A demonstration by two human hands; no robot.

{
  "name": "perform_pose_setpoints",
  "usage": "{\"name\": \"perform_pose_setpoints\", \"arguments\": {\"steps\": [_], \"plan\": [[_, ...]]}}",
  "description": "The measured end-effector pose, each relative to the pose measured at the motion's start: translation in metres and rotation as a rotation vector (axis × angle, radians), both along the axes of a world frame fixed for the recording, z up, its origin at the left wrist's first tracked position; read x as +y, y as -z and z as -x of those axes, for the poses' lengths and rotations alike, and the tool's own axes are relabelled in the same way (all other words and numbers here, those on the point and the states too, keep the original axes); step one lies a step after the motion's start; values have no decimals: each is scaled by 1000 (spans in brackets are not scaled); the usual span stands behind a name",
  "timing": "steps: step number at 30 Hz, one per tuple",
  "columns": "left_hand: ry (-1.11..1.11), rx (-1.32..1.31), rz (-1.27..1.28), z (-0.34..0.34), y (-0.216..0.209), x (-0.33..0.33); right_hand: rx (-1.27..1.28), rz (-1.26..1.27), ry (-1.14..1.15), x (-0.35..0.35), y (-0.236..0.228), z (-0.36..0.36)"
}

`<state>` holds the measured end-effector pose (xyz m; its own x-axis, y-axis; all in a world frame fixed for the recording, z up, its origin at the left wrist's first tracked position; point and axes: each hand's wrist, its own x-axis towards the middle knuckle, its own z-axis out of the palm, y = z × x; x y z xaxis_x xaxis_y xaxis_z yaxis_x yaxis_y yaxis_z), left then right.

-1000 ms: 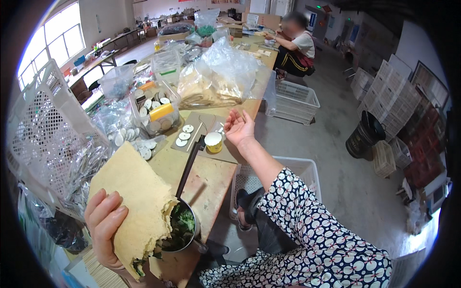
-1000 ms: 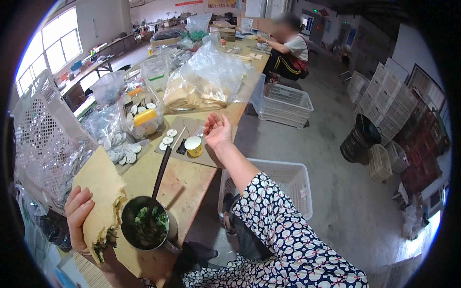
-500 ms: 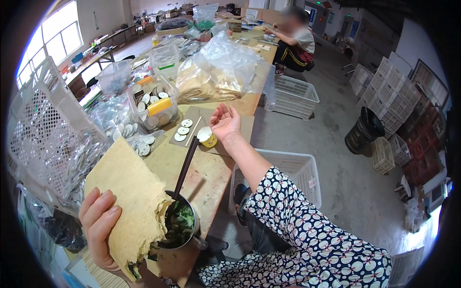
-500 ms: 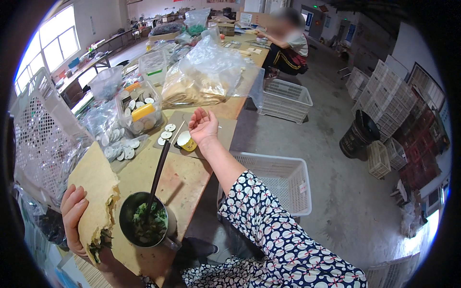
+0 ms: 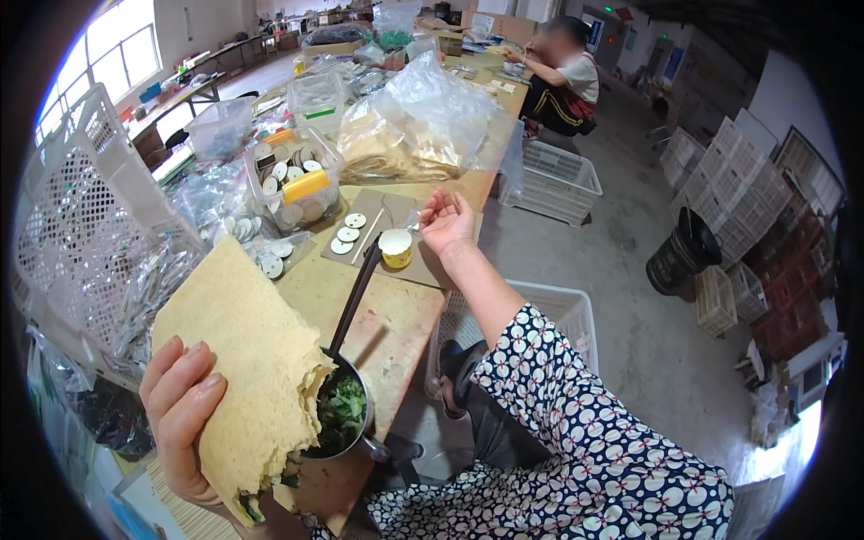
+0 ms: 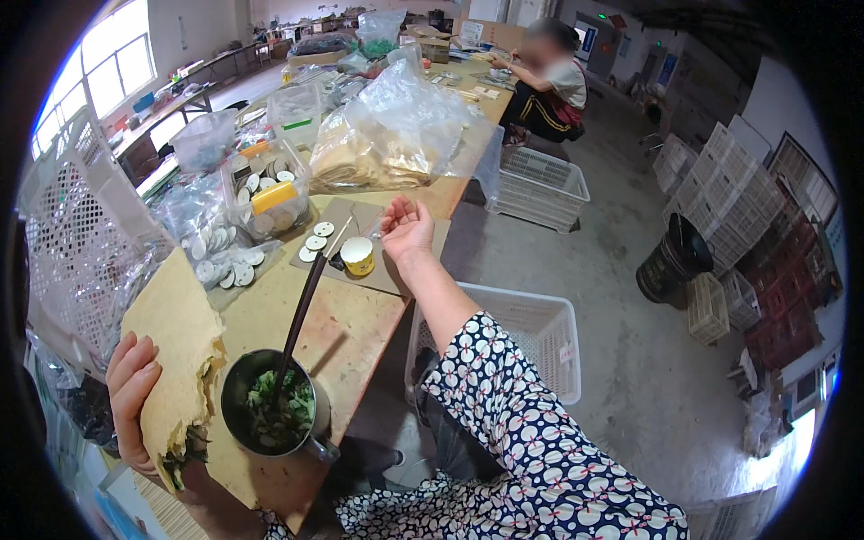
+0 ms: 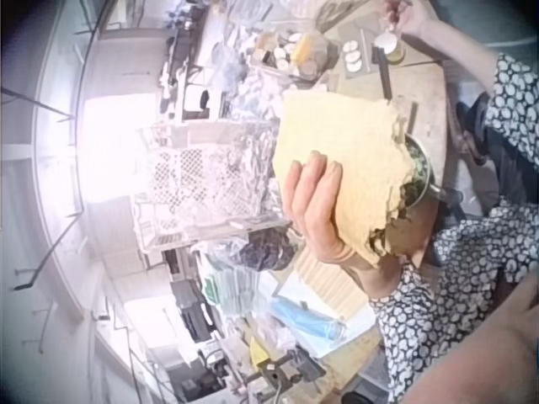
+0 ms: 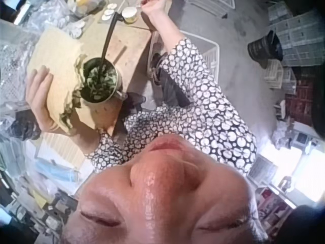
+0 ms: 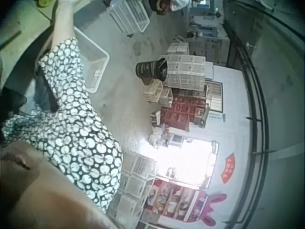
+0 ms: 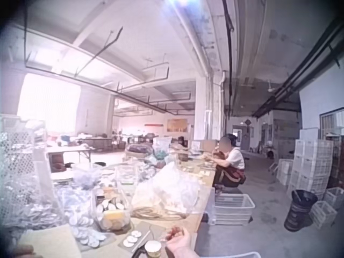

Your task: The person holds a thin sheet of dough and uses chopsticks to transfer chopped green vegetables from a metal bowl into the sheet, then folds the sheet to enclose the filling. The person repeats this process multiple times, handling the dough and vegetables by hand and with chopsticks.

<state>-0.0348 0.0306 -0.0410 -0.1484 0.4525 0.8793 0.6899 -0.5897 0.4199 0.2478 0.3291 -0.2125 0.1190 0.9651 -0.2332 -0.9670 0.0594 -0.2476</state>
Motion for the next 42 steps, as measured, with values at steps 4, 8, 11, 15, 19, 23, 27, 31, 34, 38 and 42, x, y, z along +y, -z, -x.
{"name": "perform_pose_setpoints", "arguments": {"steps": [4,8,11,15,19,23,27,31,34,38,42], "plan": [[-4,58,68,1,-1,-1,15,-1,-4,0,-4,-1],[57,60,81,11,8,-2,9,6,-1,0,-10,-4],[30,67,51,3,6,0,24,-8,-20,0,-6,-1],[-2,66,27,-3,3,2,25,-2,-9,1,-3,-4],[-1,46,10,-6,-1,0,26,-14,-13,0,-2,-6],[7,29,9,-4,1,0,4,-3,-10,2,-2,-4],[-15,60,17,-6,-3,-2,22,-5,-16,0,0,-4],[15,26,9,-6,0,-1,24,-15,-22,1,-2,-7],[16,29,12,-4,2,0,17,-9,-15,-1,-3,-7],[6,34,7,-5,1,0,-4,17,2,-4,-5,-6],[-4,59,4,-4,2,1,4,3,-12,-3,-6,-7]]}}
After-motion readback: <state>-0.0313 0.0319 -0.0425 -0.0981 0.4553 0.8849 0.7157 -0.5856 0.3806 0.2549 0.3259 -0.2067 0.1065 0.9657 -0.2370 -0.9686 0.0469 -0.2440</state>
